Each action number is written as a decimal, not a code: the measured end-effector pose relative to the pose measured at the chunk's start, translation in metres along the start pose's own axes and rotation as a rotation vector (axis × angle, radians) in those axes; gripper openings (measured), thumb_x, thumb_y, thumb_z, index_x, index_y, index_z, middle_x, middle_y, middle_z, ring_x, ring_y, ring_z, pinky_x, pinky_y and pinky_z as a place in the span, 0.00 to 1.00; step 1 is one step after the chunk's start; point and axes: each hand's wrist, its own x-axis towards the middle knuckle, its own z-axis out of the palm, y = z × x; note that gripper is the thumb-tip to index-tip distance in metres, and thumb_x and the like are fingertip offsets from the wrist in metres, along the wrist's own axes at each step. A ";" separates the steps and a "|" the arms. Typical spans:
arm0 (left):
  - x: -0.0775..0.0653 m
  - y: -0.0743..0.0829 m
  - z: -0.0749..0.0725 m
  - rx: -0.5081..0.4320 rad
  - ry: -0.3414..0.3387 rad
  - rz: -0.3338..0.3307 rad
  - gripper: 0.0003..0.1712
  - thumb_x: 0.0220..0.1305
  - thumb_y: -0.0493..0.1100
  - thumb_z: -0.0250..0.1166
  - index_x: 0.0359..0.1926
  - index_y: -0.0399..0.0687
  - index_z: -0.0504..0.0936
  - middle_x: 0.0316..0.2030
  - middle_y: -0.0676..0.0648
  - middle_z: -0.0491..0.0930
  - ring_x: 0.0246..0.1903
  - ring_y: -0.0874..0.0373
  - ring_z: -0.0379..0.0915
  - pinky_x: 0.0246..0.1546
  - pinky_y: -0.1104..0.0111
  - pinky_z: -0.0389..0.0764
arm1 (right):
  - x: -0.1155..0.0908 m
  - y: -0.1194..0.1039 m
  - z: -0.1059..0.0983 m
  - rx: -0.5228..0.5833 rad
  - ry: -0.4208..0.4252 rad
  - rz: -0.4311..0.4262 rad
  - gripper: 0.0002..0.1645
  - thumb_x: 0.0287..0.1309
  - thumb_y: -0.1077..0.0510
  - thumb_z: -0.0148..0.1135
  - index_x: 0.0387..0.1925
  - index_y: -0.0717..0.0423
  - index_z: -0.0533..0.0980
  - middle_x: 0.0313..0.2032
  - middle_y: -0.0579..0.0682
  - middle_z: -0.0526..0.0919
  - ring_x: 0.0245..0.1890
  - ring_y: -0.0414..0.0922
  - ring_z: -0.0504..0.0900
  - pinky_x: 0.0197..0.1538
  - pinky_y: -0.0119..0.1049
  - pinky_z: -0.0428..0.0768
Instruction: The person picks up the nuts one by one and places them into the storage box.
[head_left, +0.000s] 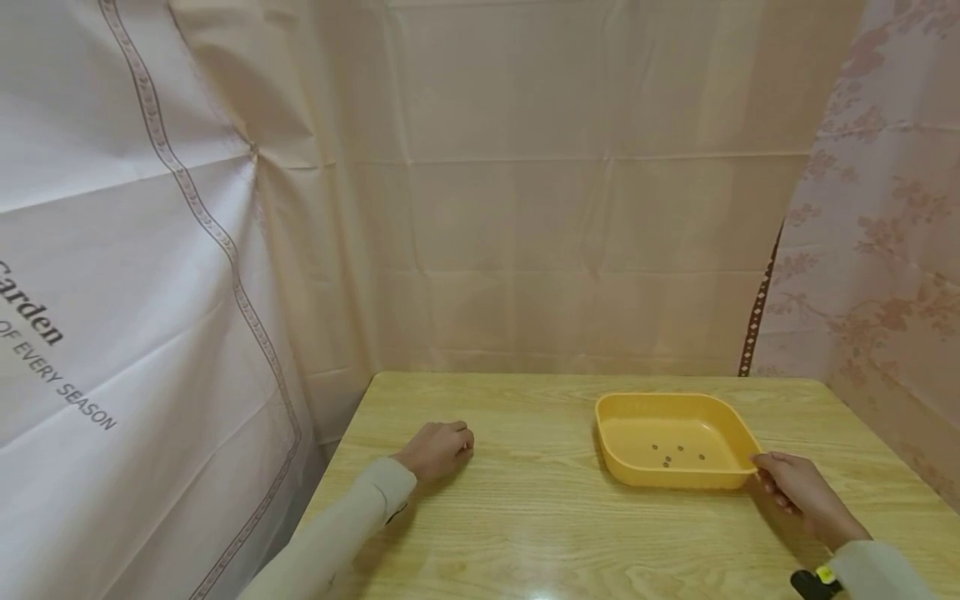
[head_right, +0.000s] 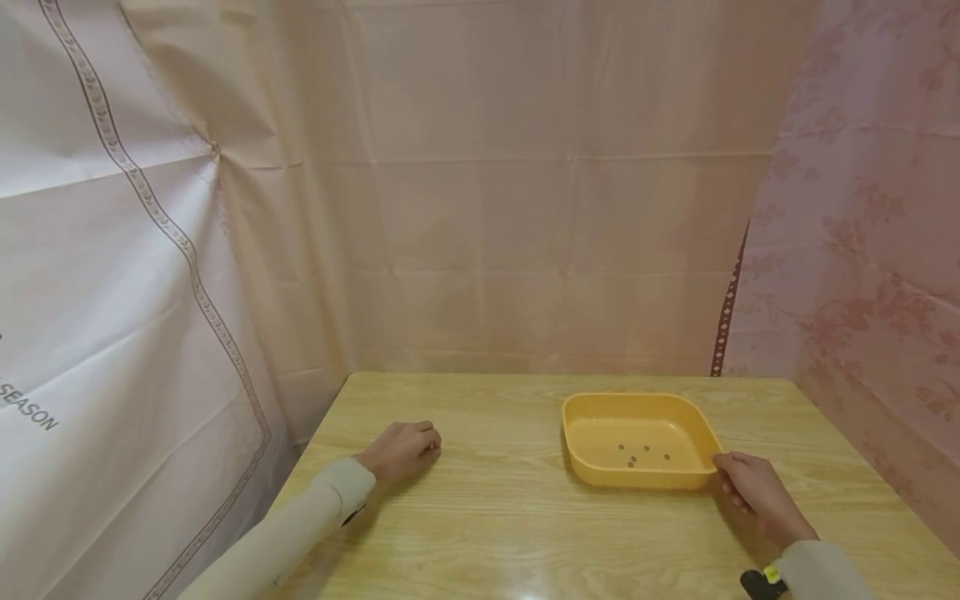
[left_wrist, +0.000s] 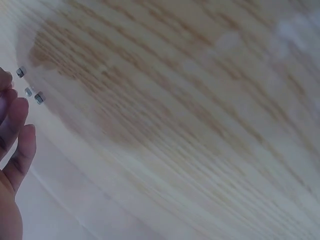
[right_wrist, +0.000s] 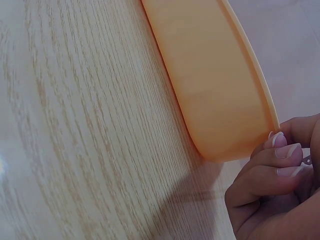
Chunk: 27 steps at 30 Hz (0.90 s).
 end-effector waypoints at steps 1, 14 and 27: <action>0.000 0.000 0.000 -0.001 0.001 0.000 0.03 0.70 0.44 0.69 0.37 0.53 0.87 0.33 0.56 0.81 0.28 0.69 0.76 0.28 0.79 0.75 | 0.000 0.000 0.000 -0.002 0.001 -0.002 0.23 0.81 0.47 0.43 0.29 0.52 0.73 0.23 0.42 0.70 0.19 0.37 0.67 0.23 0.31 0.71; 0.003 -0.001 0.000 -0.012 0.032 0.041 0.03 0.69 0.44 0.70 0.39 0.50 0.86 0.35 0.55 0.82 0.30 0.68 0.78 0.29 0.79 0.76 | -0.002 -0.001 0.000 0.001 0.008 -0.002 0.24 0.81 0.46 0.43 0.29 0.52 0.74 0.22 0.41 0.71 0.19 0.36 0.67 0.23 0.31 0.71; 0.008 0.002 0.000 -0.024 0.090 0.069 0.03 0.70 0.41 0.68 0.36 0.52 0.85 0.33 0.56 0.82 0.27 0.71 0.74 0.26 0.81 0.74 | 0.000 0.000 0.000 -0.011 0.007 -0.008 0.24 0.81 0.46 0.43 0.29 0.52 0.73 0.22 0.41 0.70 0.19 0.36 0.67 0.24 0.31 0.71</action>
